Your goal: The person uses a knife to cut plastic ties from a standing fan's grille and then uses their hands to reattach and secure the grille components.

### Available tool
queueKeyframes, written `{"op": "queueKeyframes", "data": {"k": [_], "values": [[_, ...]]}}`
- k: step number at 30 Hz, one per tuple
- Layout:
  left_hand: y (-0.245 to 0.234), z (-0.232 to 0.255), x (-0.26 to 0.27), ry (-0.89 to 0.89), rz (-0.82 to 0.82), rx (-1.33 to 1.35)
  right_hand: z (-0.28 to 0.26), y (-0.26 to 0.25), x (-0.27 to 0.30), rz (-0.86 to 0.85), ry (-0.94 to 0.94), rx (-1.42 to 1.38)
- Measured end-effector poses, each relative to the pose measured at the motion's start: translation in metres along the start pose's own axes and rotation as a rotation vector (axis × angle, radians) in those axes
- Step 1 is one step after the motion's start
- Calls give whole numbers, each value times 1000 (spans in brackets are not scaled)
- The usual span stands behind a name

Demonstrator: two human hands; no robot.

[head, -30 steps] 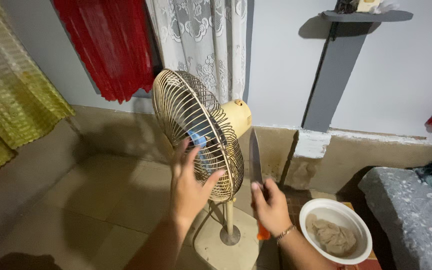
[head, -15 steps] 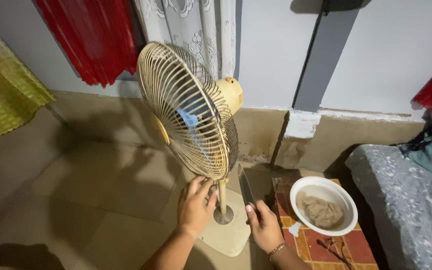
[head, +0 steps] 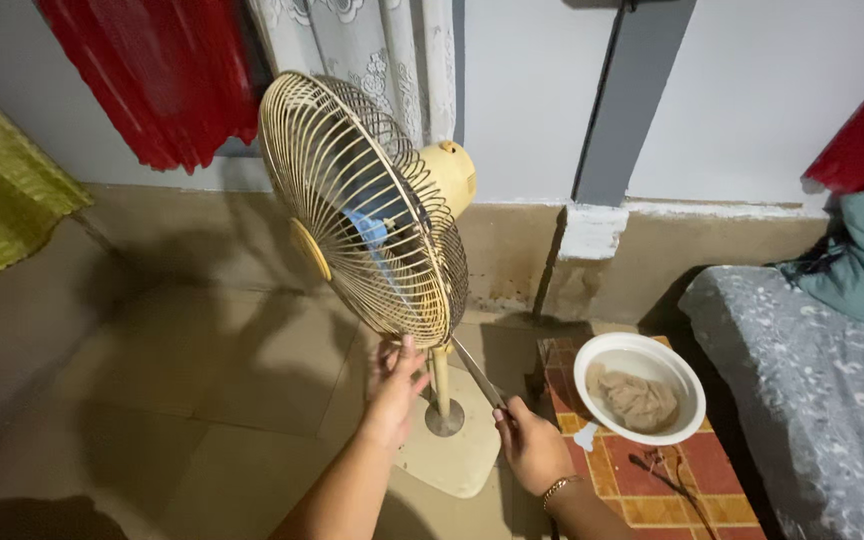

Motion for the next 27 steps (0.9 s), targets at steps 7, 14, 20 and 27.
{"op": "queueKeyframes", "data": {"k": [7, 14, 20, 27], "values": [[3, -11, -6, -51, 38, 140, -9, 0, 5, -1, -121, 114], [17, 9, -12, 67, -74, 204, -15, -3, 1, -41, -62, 173], [23, 35, 9, -1, 92, 234, -5, -2, 3, -38, 7, 106], [38, 73, 0, 7, 75, 129, -40, -27, -16, 159, -107, -35]]}}
Point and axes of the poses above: each hand's wrist, its own x-axis away from the middle knuckle, its own y-axis out of the palm, z = x × y, the point moved 10 cm from there along -x, towards the middle knuckle, and after that the axes turned 3 degrees about -x, right-handed, at the moved point
